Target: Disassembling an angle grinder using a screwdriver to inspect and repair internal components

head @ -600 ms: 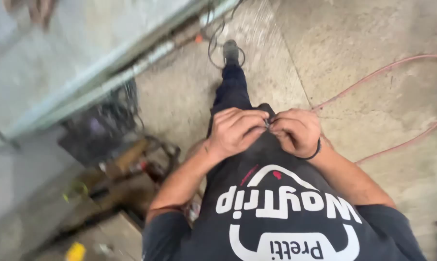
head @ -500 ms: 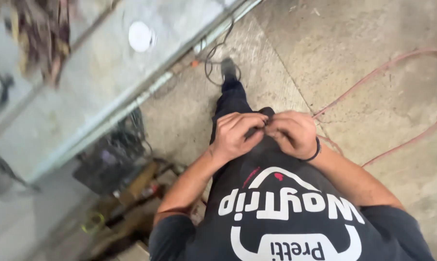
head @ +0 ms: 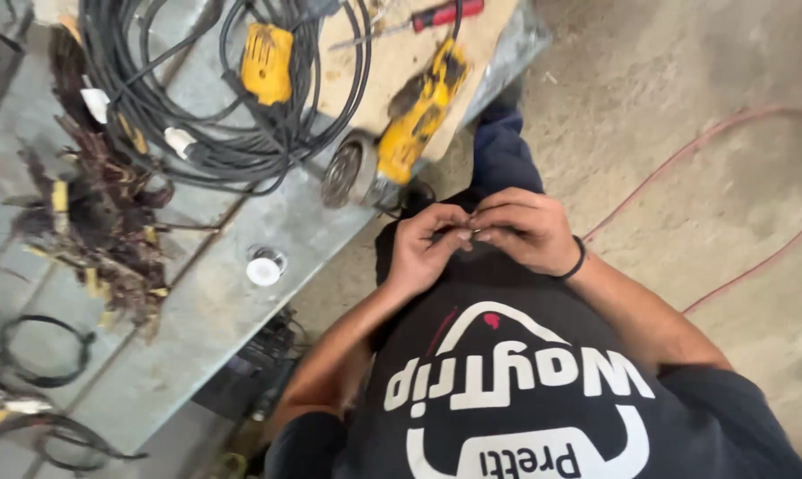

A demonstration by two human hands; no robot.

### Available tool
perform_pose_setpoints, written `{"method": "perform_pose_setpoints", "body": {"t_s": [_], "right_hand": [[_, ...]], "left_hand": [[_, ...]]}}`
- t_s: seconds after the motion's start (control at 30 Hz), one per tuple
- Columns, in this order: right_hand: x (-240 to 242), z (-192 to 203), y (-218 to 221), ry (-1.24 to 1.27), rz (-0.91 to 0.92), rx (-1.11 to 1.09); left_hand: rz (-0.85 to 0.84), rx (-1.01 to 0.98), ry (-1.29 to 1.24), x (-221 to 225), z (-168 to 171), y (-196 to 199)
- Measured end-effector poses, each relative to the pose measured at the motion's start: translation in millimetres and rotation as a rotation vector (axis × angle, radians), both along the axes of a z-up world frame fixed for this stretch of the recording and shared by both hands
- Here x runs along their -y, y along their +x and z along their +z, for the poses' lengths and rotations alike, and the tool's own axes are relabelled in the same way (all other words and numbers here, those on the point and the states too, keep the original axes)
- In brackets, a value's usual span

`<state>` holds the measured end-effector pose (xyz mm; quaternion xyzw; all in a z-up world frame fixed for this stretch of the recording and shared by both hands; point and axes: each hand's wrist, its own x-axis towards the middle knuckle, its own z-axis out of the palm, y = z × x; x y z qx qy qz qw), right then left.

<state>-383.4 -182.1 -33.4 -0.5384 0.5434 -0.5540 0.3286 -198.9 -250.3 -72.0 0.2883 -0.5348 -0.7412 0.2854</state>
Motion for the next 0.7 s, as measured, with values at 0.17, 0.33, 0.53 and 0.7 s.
{"method": "perform_pose_setpoints", "body": {"t_s": [0.17,0.33,0.53,0.7], "right_hand": [[73.2,-33.6,-82.3,0.105,0.242,0.0],[138.3,-53.3,-163.4,0.243,0.486,-0.066],[181.0,-126.2,-189.8,0.406,0.579,0.11],[189.4,-134.4,-176.6,0.495,0.6,-0.082]], "left_hand": [[0.275,0.091,0.174,20.1,-22.7,-67.7],[0.58,0.061,0.273,37.4,-8.5,-148.1],[0.653,0.371,0.067,62.9,10.0,-159.4],[0.486,0.758,-0.241,93.0,17.2,-130.0]]}}
